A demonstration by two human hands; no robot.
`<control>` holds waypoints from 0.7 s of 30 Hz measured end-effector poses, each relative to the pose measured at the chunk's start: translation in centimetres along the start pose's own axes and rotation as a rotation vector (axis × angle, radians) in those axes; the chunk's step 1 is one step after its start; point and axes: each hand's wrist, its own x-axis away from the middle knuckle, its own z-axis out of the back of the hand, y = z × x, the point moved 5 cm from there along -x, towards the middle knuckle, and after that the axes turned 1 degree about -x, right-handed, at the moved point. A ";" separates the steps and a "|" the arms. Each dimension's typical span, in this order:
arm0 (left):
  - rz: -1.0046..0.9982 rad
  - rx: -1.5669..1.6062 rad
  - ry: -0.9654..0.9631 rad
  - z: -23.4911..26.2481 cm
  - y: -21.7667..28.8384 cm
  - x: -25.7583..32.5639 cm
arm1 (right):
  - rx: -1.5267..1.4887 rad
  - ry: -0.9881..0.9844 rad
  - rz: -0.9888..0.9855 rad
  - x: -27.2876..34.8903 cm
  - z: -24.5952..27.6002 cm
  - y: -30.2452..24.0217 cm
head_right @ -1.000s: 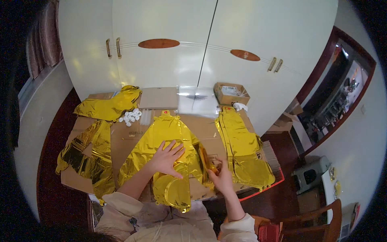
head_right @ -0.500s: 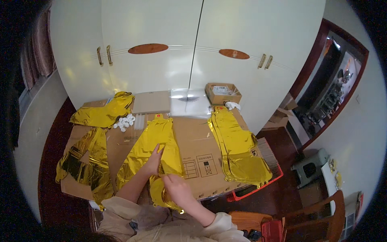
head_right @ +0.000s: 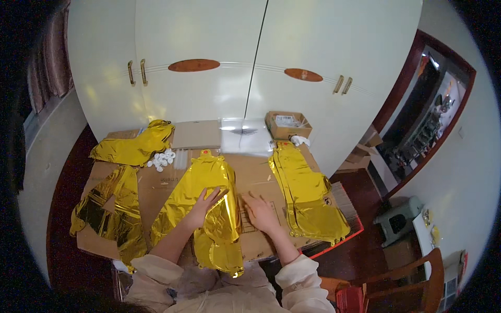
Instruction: Folding gold-colored star-shaped foil balloons on a cardboard workspace.
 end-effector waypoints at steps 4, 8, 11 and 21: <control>0.039 0.001 -0.030 -0.9 -1.1 0.3 | -0.024 -0.101 0.027 -0.1 -1.7 -0.9; 0.095 -0.203 0.015 -1.9 -1.8 0.8 | -0.102 -0.180 0.039 -0.4 -1.7 -2.1; 0.209 0.274 -0.014 0.9 0.7 0.1 | -0.100 -0.184 0.034 -0.5 -1.6 -1.6; 0.330 0.621 0.136 -0.1 -0.6 0.6 | -0.251 -0.179 0.087 -5.3 -3.6 -1.4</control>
